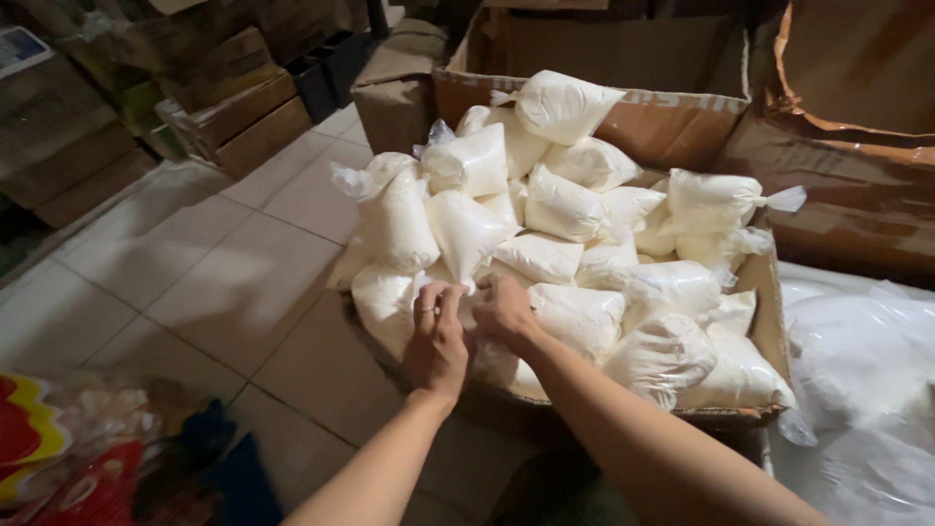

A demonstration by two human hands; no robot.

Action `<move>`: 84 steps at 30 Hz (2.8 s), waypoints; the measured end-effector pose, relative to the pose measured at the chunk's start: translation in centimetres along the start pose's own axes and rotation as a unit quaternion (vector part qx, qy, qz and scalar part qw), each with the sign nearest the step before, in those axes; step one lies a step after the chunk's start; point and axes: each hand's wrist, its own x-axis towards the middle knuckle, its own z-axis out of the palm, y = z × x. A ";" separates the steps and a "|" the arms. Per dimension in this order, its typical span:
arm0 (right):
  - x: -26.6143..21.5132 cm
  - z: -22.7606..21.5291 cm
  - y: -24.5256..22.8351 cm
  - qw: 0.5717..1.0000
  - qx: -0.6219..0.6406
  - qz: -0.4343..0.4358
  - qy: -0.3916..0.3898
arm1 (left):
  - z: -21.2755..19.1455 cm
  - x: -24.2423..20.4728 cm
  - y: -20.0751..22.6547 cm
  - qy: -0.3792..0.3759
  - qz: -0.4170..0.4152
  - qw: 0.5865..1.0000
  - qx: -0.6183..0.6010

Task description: The person repeatedly picks up small white plastic-wrapped packages from a large cardboard box and places them into a smaller cardboard box. The person handles the packages one at a time, transferring them between the two boxes.

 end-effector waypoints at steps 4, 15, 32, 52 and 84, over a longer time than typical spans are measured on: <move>0.0 0.2 0.5 0.999 0.041 -0.024 0.009 | -0.8 2.9 1.8 0.101 0.049 0.994 -0.015; -1.8 -0.3 -1.0 1.000 0.019 -0.009 0.017 | 0.9 14.2 -3.6 0.115 -0.214 0.969 0.047; -4.1 -4.3 -2.8 0.969 0.167 -0.142 -0.109 | -0.2 9.9 2.6 0.045 -0.190 0.981 0.014; -3.4 -11.3 -2.7 0.735 0.639 0.142 0.177 | 5.8 12.3 2.2 0.027 -0.236 0.971 0.004; -6.5 -12.4 -4.1 0.838 0.522 -0.098 0.126 | 9.3 10.3 7.3 -0.181 -0.284 0.775 -0.535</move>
